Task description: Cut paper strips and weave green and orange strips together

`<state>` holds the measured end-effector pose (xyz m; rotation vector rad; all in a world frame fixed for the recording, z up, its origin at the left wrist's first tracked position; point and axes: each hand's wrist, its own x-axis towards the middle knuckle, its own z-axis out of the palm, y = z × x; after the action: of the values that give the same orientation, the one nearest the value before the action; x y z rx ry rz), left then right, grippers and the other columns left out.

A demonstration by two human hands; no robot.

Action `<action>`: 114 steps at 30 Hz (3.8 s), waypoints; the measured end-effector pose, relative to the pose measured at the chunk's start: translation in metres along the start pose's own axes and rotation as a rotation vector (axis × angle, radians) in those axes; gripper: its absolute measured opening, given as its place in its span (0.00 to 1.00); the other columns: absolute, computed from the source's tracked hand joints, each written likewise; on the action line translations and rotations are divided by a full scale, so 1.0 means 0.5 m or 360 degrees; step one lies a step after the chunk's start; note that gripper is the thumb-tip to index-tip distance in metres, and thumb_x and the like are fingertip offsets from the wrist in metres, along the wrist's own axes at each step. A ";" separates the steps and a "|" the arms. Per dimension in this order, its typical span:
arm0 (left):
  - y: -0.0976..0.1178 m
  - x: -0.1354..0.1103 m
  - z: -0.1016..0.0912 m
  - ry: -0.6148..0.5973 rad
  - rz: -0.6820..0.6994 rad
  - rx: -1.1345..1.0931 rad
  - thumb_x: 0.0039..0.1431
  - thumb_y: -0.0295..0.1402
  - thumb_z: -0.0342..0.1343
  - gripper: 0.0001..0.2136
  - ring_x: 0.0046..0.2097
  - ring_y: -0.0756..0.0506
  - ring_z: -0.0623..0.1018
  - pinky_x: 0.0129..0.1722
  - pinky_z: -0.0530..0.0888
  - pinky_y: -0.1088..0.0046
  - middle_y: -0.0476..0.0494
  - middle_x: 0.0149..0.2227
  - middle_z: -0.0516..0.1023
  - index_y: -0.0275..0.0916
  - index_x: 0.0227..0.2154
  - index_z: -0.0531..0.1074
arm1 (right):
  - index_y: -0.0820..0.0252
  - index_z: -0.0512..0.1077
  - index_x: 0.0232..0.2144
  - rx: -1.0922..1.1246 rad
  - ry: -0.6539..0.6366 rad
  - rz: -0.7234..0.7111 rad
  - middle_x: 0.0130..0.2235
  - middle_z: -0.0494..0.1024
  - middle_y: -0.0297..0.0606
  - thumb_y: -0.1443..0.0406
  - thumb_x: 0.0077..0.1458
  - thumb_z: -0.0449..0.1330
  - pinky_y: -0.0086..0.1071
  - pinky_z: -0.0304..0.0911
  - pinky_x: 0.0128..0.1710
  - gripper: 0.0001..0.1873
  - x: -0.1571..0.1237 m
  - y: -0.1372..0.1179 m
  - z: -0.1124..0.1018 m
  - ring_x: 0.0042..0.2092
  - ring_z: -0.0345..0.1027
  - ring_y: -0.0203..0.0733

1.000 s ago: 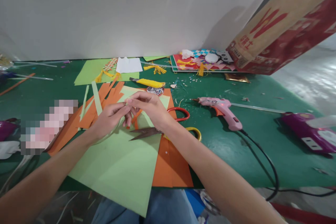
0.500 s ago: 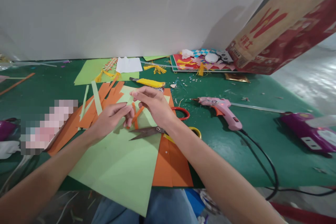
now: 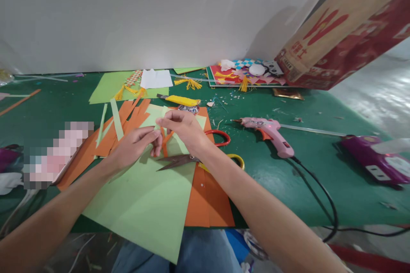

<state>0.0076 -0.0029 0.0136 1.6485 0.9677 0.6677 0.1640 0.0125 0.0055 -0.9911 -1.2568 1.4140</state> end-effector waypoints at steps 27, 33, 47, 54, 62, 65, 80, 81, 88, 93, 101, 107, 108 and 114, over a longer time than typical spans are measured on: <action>-0.001 0.000 0.001 -0.0041 -0.0012 -0.0050 0.63 0.32 0.43 0.16 0.23 0.53 0.69 0.27 0.68 0.76 0.50 0.19 0.70 0.37 0.21 0.64 | 0.60 0.66 0.16 0.0020 -0.0086 0.0048 0.21 0.66 0.29 0.57 0.40 0.68 0.32 0.53 0.31 0.16 0.001 0.005 0.001 0.26 0.58 0.32; -0.002 -0.002 0.000 -0.0070 -0.0026 -0.0014 0.64 0.32 0.42 0.16 0.24 0.53 0.69 0.28 0.68 0.77 0.50 0.20 0.71 0.37 0.21 0.64 | 0.59 0.64 0.15 0.0064 0.0068 -0.0018 0.20 0.62 0.26 0.58 0.37 0.69 0.31 0.50 0.29 0.18 0.005 0.009 0.001 0.25 0.55 0.30; -0.005 0.001 0.000 -0.0010 -0.0042 -0.0047 0.63 0.31 0.42 0.14 0.24 0.53 0.70 0.29 0.68 0.76 0.52 0.19 0.70 0.38 0.21 0.62 | 0.59 0.67 0.20 -0.0050 -0.0217 0.0063 0.21 0.69 0.31 0.56 0.44 0.66 0.32 0.58 0.31 0.15 -0.002 0.001 -0.001 0.27 0.62 0.33; 0.000 0.000 0.002 -0.0040 -0.0072 -0.0028 0.62 0.32 0.43 0.14 0.23 0.53 0.69 0.28 0.68 0.77 0.51 0.19 0.70 0.38 0.20 0.62 | 0.58 0.64 0.18 0.0019 -0.0139 0.0003 0.20 0.67 0.30 0.54 0.44 0.66 0.34 0.58 0.30 0.18 -0.004 0.010 0.001 0.26 0.64 0.35; -0.005 0.000 0.002 -0.0053 -0.0053 -0.0020 0.64 0.32 0.42 0.15 0.24 0.53 0.70 0.29 0.68 0.77 0.51 0.19 0.71 0.38 0.21 0.61 | 0.59 0.64 0.16 0.0115 -0.0077 0.0007 0.19 0.65 0.28 0.56 0.41 0.68 0.32 0.54 0.28 0.18 -0.003 0.011 0.007 0.24 0.57 0.32; -0.006 0.000 0.001 -0.0064 -0.0050 -0.0033 0.64 0.33 0.42 0.15 0.24 0.53 0.70 0.28 0.68 0.77 0.51 0.19 0.71 0.38 0.21 0.62 | 0.59 0.64 0.15 0.0114 -0.0042 0.0011 0.19 0.64 0.28 0.57 0.39 0.69 0.32 0.52 0.29 0.19 0.001 0.011 0.006 0.24 0.56 0.31; -0.006 0.005 -0.003 -0.0086 -0.0135 -0.0077 0.64 0.34 0.42 0.15 0.24 0.52 0.69 0.28 0.68 0.76 0.50 0.19 0.71 0.38 0.22 0.63 | 0.60 0.66 0.15 0.0102 0.0063 0.0113 0.20 0.64 0.27 0.58 0.35 0.70 0.30 0.52 0.28 0.17 0.007 0.012 0.003 0.25 0.56 0.30; -0.006 0.005 -0.003 -0.0085 -0.0131 -0.0071 0.64 0.34 0.42 0.15 0.24 0.52 0.69 0.28 0.68 0.76 0.50 0.20 0.71 0.38 0.22 0.63 | 0.60 0.67 0.16 0.0084 0.0038 0.0131 0.21 0.65 0.28 0.58 0.35 0.70 0.30 0.53 0.28 0.17 0.007 0.012 0.002 0.26 0.56 0.30; -0.012 0.006 -0.002 -0.0079 -0.0112 -0.0130 0.64 0.34 0.42 0.15 0.24 0.52 0.70 0.28 0.68 0.76 0.50 0.19 0.70 0.38 0.22 0.63 | 0.60 0.67 0.16 -0.0029 -0.0049 0.0110 0.20 0.66 0.28 0.57 0.39 0.68 0.31 0.52 0.29 0.16 0.003 0.014 0.001 0.26 0.55 0.31; -0.014 0.008 -0.003 -0.0094 -0.0129 -0.0097 0.64 0.35 0.43 0.15 0.25 0.52 0.70 0.29 0.68 0.75 0.50 0.20 0.71 0.38 0.22 0.63 | 0.59 0.65 0.14 -0.0032 0.0044 0.0089 0.19 0.63 0.27 0.56 0.37 0.68 0.31 0.52 0.28 0.18 0.005 0.005 0.005 0.25 0.53 0.30; -0.013 0.002 -0.005 -0.0113 -0.0127 -0.0054 0.65 0.37 0.42 0.16 0.26 0.52 0.71 0.31 0.68 0.74 0.50 0.21 0.72 0.38 0.22 0.63 | 0.59 0.65 0.14 -0.0016 0.0178 0.0042 0.20 0.63 0.27 0.56 0.35 0.69 0.31 0.53 0.27 0.18 0.010 0.010 0.002 0.24 0.55 0.30; -0.006 0.001 -0.002 -0.0054 -0.0108 -0.0075 0.65 0.34 0.42 0.15 0.25 0.52 0.70 0.30 0.68 0.75 0.50 0.20 0.70 0.38 0.22 0.63 | 0.60 0.68 0.17 -0.0082 -0.0001 0.0078 0.21 0.66 0.29 0.56 0.38 0.68 0.31 0.54 0.29 0.16 0.004 0.001 0.002 0.25 0.55 0.30; -0.005 0.002 -0.001 -0.0039 -0.0109 -0.0086 0.65 0.34 0.41 0.15 0.25 0.52 0.69 0.30 0.68 0.75 0.50 0.19 0.70 0.38 0.22 0.63 | 0.60 0.69 0.17 -0.0090 -0.0049 0.0080 0.21 0.66 0.29 0.56 0.39 0.68 0.31 0.54 0.29 0.15 0.003 0.000 0.003 0.26 0.55 0.30; -0.005 0.004 0.000 -0.0055 -0.0091 -0.0106 0.65 0.34 0.42 0.15 0.25 0.52 0.70 0.29 0.68 0.76 0.50 0.20 0.70 0.38 0.22 0.63 | 0.59 0.65 0.14 -0.0113 0.0018 0.0019 0.19 0.63 0.28 0.56 0.39 0.67 0.31 0.53 0.28 0.18 0.002 -0.001 0.003 0.25 0.54 0.30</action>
<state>0.0077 -0.0008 0.0110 1.5634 0.9544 0.6246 0.1626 0.0135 0.0064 -1.0550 -1.3022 1.3792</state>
